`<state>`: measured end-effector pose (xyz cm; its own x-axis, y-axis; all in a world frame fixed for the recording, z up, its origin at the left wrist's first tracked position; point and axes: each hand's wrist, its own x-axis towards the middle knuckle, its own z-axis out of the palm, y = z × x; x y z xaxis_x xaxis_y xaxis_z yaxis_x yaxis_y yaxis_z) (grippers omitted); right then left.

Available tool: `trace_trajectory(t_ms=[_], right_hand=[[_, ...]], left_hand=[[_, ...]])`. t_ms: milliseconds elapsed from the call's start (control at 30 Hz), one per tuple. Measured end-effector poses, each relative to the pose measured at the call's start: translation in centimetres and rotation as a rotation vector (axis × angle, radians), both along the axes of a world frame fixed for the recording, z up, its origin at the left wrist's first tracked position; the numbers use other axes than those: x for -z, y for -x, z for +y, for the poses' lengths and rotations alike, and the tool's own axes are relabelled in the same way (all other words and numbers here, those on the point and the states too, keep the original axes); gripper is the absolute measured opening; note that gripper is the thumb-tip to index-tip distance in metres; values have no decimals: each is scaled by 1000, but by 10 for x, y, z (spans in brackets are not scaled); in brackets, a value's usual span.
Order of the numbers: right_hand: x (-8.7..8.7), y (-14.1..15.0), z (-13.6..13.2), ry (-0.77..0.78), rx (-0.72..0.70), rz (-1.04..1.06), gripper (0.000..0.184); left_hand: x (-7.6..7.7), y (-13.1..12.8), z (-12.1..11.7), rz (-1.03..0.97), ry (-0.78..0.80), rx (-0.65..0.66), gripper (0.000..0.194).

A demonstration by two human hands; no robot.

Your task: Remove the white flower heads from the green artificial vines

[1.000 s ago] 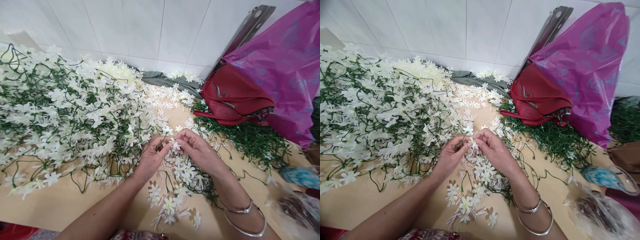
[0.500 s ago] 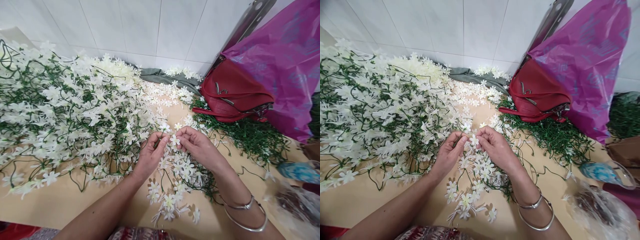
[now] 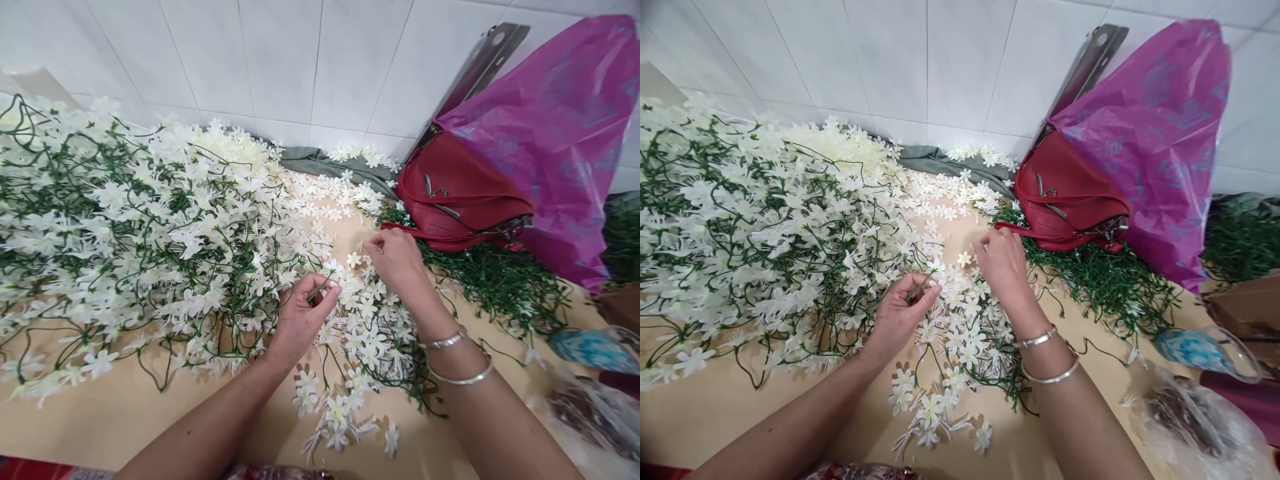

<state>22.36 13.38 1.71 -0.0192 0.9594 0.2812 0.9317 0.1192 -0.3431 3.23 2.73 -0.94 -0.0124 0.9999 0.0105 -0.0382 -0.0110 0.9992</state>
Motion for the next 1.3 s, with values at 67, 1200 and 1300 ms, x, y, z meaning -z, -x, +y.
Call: trace_trajectory(t_ms=[67,1200,1300], right_hand=[[7,9,11,-2,9,-34,15],[-6,53,-96,274,-61,1106,34],[-4,53,-96,254,-46,1136,34]], left_hand=[[-1,0,0,11,13,-2,25],[-4,-3,2,-61,-28,-76,16],[-4,-3,2,-99,8,-77,18]])
